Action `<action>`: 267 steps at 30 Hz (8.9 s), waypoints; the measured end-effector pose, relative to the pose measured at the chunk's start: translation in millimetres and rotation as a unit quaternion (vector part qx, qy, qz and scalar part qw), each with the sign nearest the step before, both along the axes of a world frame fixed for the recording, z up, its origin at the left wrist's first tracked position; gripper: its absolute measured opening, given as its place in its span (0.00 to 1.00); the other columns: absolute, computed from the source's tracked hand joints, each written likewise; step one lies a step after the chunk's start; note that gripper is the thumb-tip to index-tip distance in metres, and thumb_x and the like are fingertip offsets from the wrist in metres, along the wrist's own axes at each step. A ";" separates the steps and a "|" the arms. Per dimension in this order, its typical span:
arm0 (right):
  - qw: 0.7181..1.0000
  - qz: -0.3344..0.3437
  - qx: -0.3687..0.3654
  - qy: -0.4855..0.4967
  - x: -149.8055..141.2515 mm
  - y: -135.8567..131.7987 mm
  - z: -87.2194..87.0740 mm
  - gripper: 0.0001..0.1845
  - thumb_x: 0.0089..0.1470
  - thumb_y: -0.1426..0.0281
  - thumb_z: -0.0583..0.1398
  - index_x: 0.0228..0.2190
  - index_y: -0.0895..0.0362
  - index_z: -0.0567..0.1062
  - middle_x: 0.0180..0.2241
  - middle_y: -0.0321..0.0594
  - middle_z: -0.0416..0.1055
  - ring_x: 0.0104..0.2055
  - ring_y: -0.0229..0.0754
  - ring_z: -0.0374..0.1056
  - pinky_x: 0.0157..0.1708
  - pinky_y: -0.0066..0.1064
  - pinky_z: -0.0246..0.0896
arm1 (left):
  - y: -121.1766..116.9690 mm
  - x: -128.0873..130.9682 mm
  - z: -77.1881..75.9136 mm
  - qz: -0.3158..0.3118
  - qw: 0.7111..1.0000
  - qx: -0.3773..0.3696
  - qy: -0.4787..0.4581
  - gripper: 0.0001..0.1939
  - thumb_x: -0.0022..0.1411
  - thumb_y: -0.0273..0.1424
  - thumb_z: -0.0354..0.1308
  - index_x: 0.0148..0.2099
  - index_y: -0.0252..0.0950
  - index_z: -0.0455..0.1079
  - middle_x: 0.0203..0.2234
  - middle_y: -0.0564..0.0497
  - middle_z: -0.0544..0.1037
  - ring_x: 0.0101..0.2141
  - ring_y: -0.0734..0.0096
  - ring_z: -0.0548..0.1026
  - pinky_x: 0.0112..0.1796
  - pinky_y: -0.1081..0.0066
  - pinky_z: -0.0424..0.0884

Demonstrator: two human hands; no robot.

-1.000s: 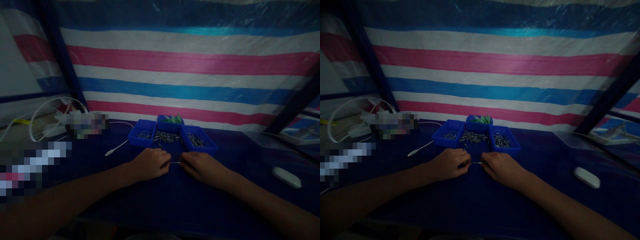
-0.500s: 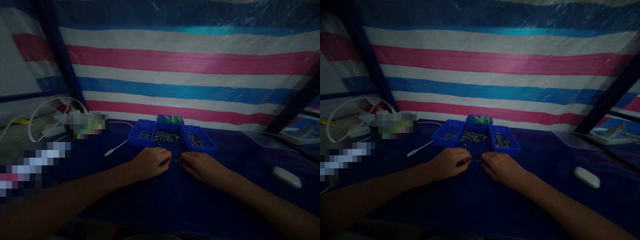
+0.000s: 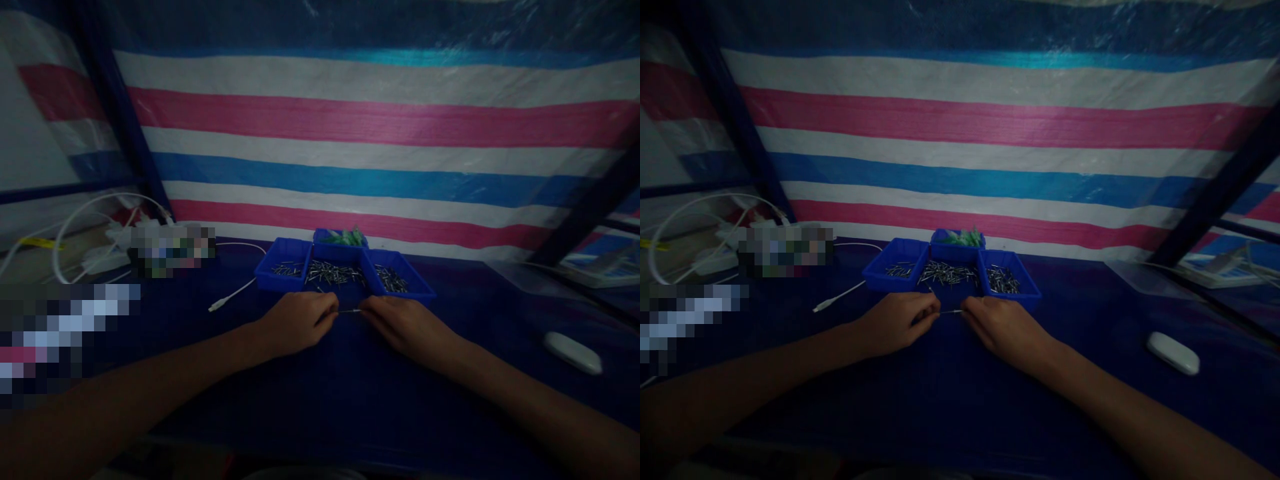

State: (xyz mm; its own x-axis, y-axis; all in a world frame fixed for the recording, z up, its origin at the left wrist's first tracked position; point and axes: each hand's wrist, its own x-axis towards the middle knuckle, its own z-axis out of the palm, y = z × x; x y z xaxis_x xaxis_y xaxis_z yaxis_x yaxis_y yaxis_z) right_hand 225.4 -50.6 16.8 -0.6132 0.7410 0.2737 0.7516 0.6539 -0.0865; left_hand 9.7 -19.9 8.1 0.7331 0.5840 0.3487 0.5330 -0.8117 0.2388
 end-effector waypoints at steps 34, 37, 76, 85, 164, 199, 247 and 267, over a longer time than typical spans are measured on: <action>1.000 0.013 0.019 -0.002 -0.6 -2.2 5.0 0.11 0.59 0.68 0.49 0.33 0.58 0.69 0.26 0.39 0.69 0.29 0.38 0.66 0.29 0.29 0.57 | 0.5 -2.5 0.2 -0.007 0.994 0.112 -0.009 0.05 0.59 0.26 0.48 0.35 0.34 0.65 0.26 0.53 0.71 0.29 0.73 0.69 0.30 0.73 0.64; 0.995 -0.040 0.085 -0.027 2.7 -0.1 11.2 0.14 0.59 0.68 0.47 0.31 0.58 0.69 0.25 0.40 0.69 0.27 0.39 0.66 0.27 0.29 0.55 | 0.9 -3.5 -1.4 0.025 0.995 0.099 0.021 0.06 0.60 0.29 0.48 0.37 0.34 0.65 0.30 0.52 0.72 0.32 0.71 0.71 0.31 0.72 0.66; 0.993 0.063 -0.062 -0.073 -2.0 -3.4 1.8 0.08 0.56 0.72 0.52 0.37 0.59 0.69 0.30 0.40 0.67 0.31 0.39 0.65 0.31 0.29 0.58 | 8.4 -2.7 -10.6 0.057 0.992 0.029 0.106 0.06 0.60 0.24 0.48 0.36 0.34 0.66 0.30 0.51 0.70 0.33 0.69 0.70 0.34 0.70 0.66; 0.997 0.027 -0.048 -0.054 -2.7 -3.1 0.8 0.08 0.57 0.71 0.52 0.39 0.58 0.67 0.32 0.41 0.68 0.33 0.40 0.66 0.31 0.30 0.58 | 2.3 -1.8 -5.3 0.055 0.993 0.021 0.103 0.06 0.59 0.22 0.48 0.38 0.34 0.64 0.31 0.51 0.71 0.35 0.69 0.70 0.36 0.70 0.66; 0.999 0.026 0.005 -0.036 0.5 2.7 -4.2 0.12 0.60 0.69 0.48 0.32 0.59 0.69 0.26 0.39 0.68 0.26 0.37 0.63 0.26 0.28 0.51 | -2.5 0.4 -1.4 -0.025 0.995 0.070 0.074 0.08 0.62 0.30 0.47 0.33 0.34 0.66 0.26 0.53 0.71 0.29 0.73 0.69 0.31 0.73 0.63; 0.998 0.033 -0.018 -0.047 1.0 0.8 -4.7 0.05 0.56 0.72 0.52 0.28 0.58 0.65 0.25 0.37 0.66 0.26 0.36 0.61 0.25 0.27 0.48 | -1.8 -0.6 -3.3 -0.038 0.990 0.108 0.087 0.06 0.62 0.29 0.48 0.32 0.34 0.63 0.26 0.54 0.69 0.29 0.74 0.68 0.29 0.74 0.62; 0.997 -0.027 0.056 -0.044 6.5 0.2 15.0 0.12 0.58 0.68 0.47 0.31 0.58 0.68 0.25 0.40 0.69 0.27 0.39 0.65 0.26 0.29 0.53 | -2.3 -2.1 -3.3 0.021 0.992 0.095 0.082 0.06 0.61 0.31 0.48 0.34 0.34 0.64 0.27 0.53 0.71 0.28 0.72 0.70 0.27 0.73 0.63; 0.984 -0.104 0.133 -0.052 14.0 6.9 19.0 0.12 0.58 0.66 0.47 0.38 0.58 0.67 0.32 0.42 0.71 0.32 0.43 0.68 0.27 0.31 0.58 | -1.0 -1.4 -3.3 0.050 0.985 0.076 0.146 0.09 0.61 0.33 0.47 0.34 0.35 0.64 0.29 0.51 0.72 0.30 0.68 0.71 0.26 0.73 0.64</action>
